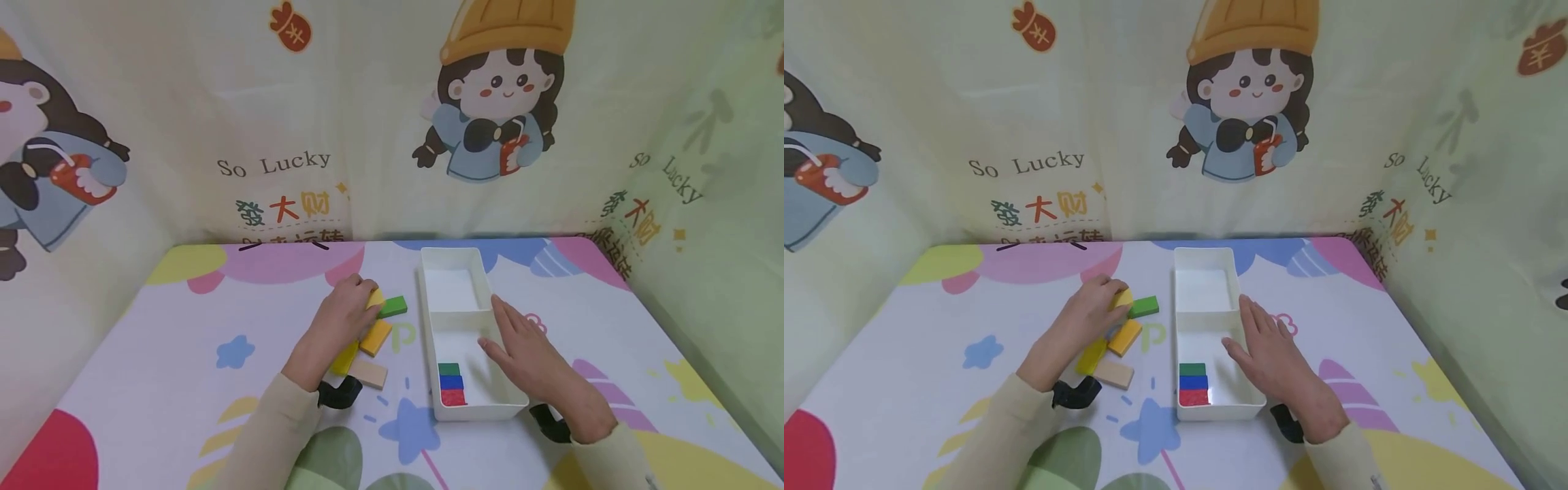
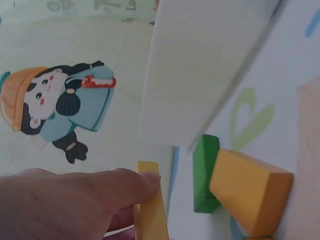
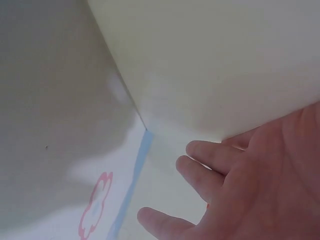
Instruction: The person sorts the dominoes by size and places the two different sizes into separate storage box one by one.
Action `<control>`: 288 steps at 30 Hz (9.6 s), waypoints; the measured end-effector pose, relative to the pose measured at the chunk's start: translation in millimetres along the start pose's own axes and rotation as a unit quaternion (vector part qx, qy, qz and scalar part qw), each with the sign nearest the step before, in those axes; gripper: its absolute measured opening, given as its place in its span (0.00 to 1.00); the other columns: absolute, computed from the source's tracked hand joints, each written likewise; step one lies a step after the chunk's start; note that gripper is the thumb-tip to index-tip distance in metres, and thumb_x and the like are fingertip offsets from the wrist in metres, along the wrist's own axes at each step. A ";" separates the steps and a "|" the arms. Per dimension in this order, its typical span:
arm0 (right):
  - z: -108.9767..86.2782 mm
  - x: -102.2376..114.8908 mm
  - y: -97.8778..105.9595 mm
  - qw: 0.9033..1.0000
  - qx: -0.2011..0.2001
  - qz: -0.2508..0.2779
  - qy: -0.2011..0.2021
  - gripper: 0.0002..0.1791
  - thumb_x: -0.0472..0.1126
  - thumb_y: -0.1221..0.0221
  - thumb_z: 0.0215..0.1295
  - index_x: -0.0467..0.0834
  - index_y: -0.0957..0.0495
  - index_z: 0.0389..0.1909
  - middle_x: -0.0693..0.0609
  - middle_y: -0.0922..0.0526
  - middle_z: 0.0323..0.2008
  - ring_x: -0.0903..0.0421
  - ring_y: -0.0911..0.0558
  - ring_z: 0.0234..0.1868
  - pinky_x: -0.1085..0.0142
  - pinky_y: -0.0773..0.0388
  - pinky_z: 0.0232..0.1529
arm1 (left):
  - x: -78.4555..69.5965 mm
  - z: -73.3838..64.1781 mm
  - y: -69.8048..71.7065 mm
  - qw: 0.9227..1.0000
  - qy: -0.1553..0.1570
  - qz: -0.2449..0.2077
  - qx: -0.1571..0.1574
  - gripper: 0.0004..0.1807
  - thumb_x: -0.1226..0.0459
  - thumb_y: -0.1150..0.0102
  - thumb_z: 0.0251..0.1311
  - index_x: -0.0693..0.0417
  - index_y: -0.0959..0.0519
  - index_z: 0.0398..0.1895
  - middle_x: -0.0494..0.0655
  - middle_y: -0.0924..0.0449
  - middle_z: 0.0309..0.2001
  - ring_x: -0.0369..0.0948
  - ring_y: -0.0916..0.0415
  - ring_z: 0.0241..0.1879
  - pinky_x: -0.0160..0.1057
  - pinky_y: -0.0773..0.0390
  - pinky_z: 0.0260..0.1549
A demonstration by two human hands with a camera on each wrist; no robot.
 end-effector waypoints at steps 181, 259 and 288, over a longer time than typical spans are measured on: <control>0.3 0.7 -4.0 0.999 -0.011 -0.033 -0.033 0.48 0.60 0.50 0.71 0.41 0.60 0.79 0.36 0.51 0.77 0.33 0.52 0.77 0.32 0.57 0.72 | -38.9 8.0 -37.3 0.991 -0.101 0.040 -0.076 0.19 0.61 0.39 0.66 0.59 0.23 0.57 0.55 0.22 0.50 0.49 0.26 0.48 0.42 0.20 0.48; 0.8 2.8 -7.0 0.999 -0.025 -0.032 -0.020 0.46 0.59 0.49 0.71 0.44 0.58 0.79 0.41 0.52 0.79 0.36 0.53 0.78 0.33 0.57 0.73 | -114.3 72.5 -63.5 0.949 -0.208 0.150 0.183 0.15 0.67 0.37 0.63 0.40 0.16 0.50 0.38 0.14 0.40 0.36 0.26 0.34 0.34 0.22 0.42; -2.5 5.8 -5.0 0.999 -0.034 -0.033 0.000 0.49 0.61 0.47 0.69 0.41 0.58 0.79 0.43 0.58 0.80 0.38 0.52 0.78 0.33 0.56 0.73 | -65.4 20.0 -7.4 0.977 -0.206 0.009 -0.044 0.16 0.68 0.44 0.67 0.47 0.19 0.55 0.45 0.17 0.48 0.43 0.21 0.50 0.40 0.23 0.57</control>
Point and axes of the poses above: each hand's wrist, its own z-axis towards the middle knuckle, its own y-axis out of the back of the hand, x = y × z, the point moved 8 cm from there along z, towards the middle knuckle
